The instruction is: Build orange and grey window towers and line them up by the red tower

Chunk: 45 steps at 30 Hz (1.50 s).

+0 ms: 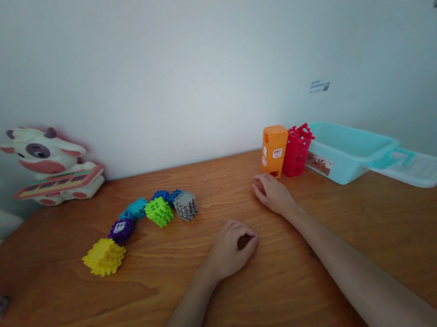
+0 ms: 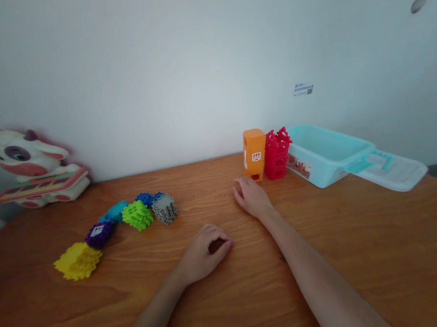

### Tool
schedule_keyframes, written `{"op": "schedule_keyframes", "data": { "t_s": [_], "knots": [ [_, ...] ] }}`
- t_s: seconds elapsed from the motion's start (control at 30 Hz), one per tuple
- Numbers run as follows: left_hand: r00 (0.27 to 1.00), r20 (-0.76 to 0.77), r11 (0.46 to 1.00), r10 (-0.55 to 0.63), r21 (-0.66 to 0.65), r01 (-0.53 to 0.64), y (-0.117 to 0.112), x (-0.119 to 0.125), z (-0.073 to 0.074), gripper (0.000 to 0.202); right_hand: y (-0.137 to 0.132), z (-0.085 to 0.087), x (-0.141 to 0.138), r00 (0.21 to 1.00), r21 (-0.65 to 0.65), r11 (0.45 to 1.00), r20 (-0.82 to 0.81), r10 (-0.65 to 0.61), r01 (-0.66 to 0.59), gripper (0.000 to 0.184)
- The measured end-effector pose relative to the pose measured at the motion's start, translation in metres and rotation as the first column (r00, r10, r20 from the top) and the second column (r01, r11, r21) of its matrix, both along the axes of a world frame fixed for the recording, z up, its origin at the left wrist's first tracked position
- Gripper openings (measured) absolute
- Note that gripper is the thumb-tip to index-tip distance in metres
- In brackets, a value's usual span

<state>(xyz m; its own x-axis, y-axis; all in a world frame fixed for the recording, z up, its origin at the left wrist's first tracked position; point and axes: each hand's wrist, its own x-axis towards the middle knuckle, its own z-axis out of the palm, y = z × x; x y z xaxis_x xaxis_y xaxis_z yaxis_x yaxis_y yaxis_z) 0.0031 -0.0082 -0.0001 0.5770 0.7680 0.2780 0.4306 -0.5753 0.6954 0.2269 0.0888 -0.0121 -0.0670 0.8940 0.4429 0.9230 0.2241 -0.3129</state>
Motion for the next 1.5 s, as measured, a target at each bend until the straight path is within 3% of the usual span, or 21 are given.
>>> {"op": "schedule_keyframes", "data": {
  "t_s": [0.07,0.13,0.37,0.67,0.87,0.97,1.03,1.1,1.17,1.23,1.27,1.3,1.37,1.4,1.5],
  "knots": [
    [1.000,-0.001,1.000,0.001,0.006,-0.001,0.000,0.000,0.000,0.016,0.004,0.002,-0.006,0.993,-0.064,0.993,0.053,0.105,-0.102,0.043],
    [1.000,-0.005,1.000,0.001,0.014,-0.001,0.000,0.000,0.000,0.016,0.011,0.004,-0.012,0.990,-0.117,0.988,0.085,0.110,-0.100,0.055],
    [1.000,-0.015,1.000,-0.003,0.028,0.003,0.000,0.001,0.001,0.017,0.023,0.004,-0.025,0.991,-0.223,0.972,0.129,-0.046,0.074,0.073],
    [1.000,0.000,0.999,-0.002,0.054,0.002,-0.001,0.000,0.001,0.013,0.021,0.006,-0.029,0.974,-0.242,0.948,0.137,-0.178,0.208,0.083],
    [0.999,0.032,0.998,-0.011,0.067,0.008,0.000,0.000,-0.001,0.015,0.021,0.000,-0.025,0.987,-0.136,0.982,0.110,-0.115,0.130,0.070],
    [0.991,0.125,0.998,0.051,0.034,-0.056,0.002,-0.002,-0.002,0.016,0.013,-0.005,-0.027,0.993,-0.050,0.995,0.088,-0.084,0.088,0.055],
    [0.961,0.233,0.987,0.150,0.028,-0.160,0.005,-0.006,-0.001,0.019,0.005,-0.009,-0.029,0.994,-0.006,0.998,0.089,-0.064,0.065,0.048],
    [0.896,0.345,0.946,0.279,0.063,-0.318,0.008,-0.011,0.001,0.019,-0.004,-0.011,-0.033,0.996,0.009,1.000,0.081,-0.030,0.030,0.043],
    [0.770,0.483,0.852,0.417,0.086,-0.516,0.012,-0.016,0.004,0.019,-0.013,-0.012,-0.037,0.998,0.009,1.000,0.061,0.022,-0.023,0.041],
    [0.555,0.648,0.733,0.522,-0.008,-0.680,0.016,-0.021,0.007,0.019,-0.021,-0.011,-0.043,0.996,0.045,0.995,0.017,0.088,-0.089,0.042],
    [0.405,0.721,0.684,0.562,-0.130,-0.718,0.018,-0.022,0.007,0.018,-0.025,-0.009,-0.047,0.991,0.080,0.988,-0.004,0.136,-0.135,0.043],
    [0.244,0.765,0.646,0.596,-0.277,-0.711,0.020,-0.024,0.008,0.017,-0.030,-0.007,-0.053,0.982,0.125,0.975,-0.022,0.189,-0.185,0.045],
    [-0.092,0.722,0.582,0.686,-0.620,-0.526,0.025,-0.031,0.007,0.024,-0.038,-0.002,-0.069,0.959,0.216,0.941,-0.050,0.278,-0.262,0.051],
    [-0.157,0.687,0.551,0.710,-0.680,-0.484,0.027,-0.036,0.007,0.031,-0.042,-0.001,-0.080,0.953,0.252,0.929,-0.065,0.296,-0.271,0.054],
    [-0.258,0.655,0.508,0.710,-0.730,-0.457,0.032,-0.059,0.005,0.034,-0.052,0.002,-0.118,0.942,0.313,0.909,-0.104,0.321,-0.275,0.062]
  ]
}}
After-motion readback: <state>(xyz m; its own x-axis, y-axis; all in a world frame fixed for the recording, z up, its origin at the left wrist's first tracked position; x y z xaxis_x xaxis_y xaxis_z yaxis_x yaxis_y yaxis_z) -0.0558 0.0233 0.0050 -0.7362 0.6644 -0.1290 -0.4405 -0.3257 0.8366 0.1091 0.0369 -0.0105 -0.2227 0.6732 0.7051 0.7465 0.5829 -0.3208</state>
